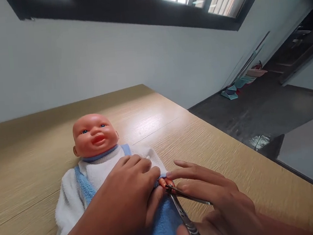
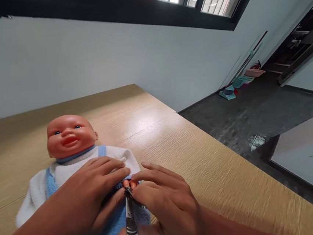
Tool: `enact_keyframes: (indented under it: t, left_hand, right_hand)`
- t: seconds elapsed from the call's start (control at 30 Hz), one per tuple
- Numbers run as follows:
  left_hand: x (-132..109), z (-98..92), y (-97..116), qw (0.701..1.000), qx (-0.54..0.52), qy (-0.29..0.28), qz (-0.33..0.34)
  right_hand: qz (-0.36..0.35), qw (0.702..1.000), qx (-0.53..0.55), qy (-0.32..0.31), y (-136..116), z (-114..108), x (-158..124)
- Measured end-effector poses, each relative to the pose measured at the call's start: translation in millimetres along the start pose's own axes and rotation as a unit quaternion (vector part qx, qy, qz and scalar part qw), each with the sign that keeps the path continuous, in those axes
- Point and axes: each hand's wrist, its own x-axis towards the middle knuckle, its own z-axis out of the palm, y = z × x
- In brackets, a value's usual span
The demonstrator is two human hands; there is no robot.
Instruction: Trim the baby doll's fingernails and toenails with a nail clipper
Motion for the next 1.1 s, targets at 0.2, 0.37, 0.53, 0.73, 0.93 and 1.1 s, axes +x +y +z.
enact_keyframes:
  t: [0.2,0.37,0.53,0.73,0.93,1.1]
  left_hand:
    - [-0.8,0.0,-2.1,1.0,0.012,0.01,0.014]
    - [-4.0,0.6,-2.9,0.999,0.003,0.031,0.021]
    - [-4.7,0.4,-3.1,0.999,0.006,0.032,0.027]
    - [-3.6,-1.0,-2.6,0.998,0.016,0.042,0.034]
    - [-4.7,-1.1,-3.7,0.998,0.025,0.045,0.04]
    - [-5.3,-0.4,-5.0,0.998,0.028,0.04,0.042]
  right_hand:
    - [0.03,0.999,0.02,-0.03,1.9,-4.1,1.0]
    - [0.004,0.997,0.054,-0.059,5.7,-4.3,1.4]
    - [-0.024,0.998,0.05,-0.033,5.9,-0.7,1.3]
    - [-0.044,0.997,0.028,-0.056,5.0,-0.7,1.6]
    - [-0.089,0.995,0.01,-0.043,6.4,2.4,0.6]
    - [-0.086,0.996,-0.009,-0.033,6.0,4.5,-1.3]
